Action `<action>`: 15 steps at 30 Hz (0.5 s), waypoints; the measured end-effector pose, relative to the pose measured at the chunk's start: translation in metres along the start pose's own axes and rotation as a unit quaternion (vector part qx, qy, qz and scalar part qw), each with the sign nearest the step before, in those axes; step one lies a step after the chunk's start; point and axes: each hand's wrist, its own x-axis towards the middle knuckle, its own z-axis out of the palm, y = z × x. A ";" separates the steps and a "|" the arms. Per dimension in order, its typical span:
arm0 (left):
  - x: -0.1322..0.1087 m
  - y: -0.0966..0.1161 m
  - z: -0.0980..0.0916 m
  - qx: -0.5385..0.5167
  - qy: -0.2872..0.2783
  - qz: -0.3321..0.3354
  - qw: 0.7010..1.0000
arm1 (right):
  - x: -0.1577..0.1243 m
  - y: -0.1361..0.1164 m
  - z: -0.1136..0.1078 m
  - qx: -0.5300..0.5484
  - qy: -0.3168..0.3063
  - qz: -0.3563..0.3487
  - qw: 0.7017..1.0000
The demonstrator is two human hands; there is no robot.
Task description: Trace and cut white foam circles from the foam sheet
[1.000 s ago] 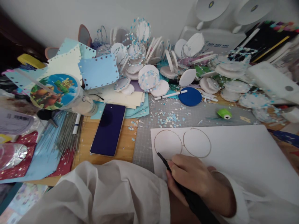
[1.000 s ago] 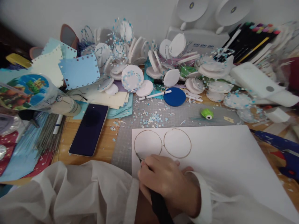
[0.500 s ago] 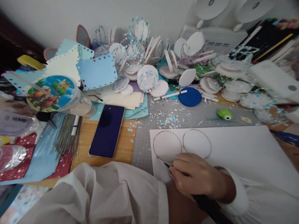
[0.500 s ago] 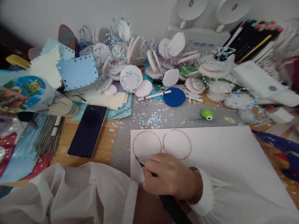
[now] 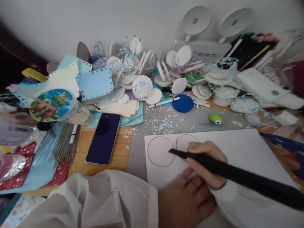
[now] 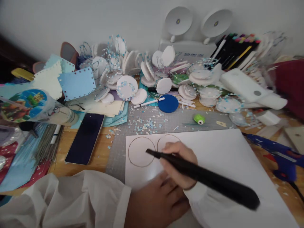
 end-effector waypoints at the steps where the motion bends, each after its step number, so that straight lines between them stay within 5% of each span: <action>1: 0.001 0.000 -0.004 0.020 -0.001 0.005 1.000 | 0.003 0.004 -0.004 0.033 0.055 0.027 0.998; 5: -0.004 0.002 -0.023 0.054 0.047 -0.004 0.997 | 0.018 0.014 -0.011 0.135 0.151 0.035 0.979; 8: -0.014 -0.005 -0.047 0.050 0.148 -0.109 0.982 | 0.024 0.008 -0.013 0.217 0.165 0.028 0.962; 11: -0.026 -0.023 -0.070 0.063 0.260 -0.288 0.920 | 0.024 0.000 -0.014 0.281 0.174 0.024 0.943; 15: -0.038 -0.054 -0.087 -0.146 0.340 -0.424 0.827 | 0.022 0.000 -0.017 0.263 0.173 0.002 0.949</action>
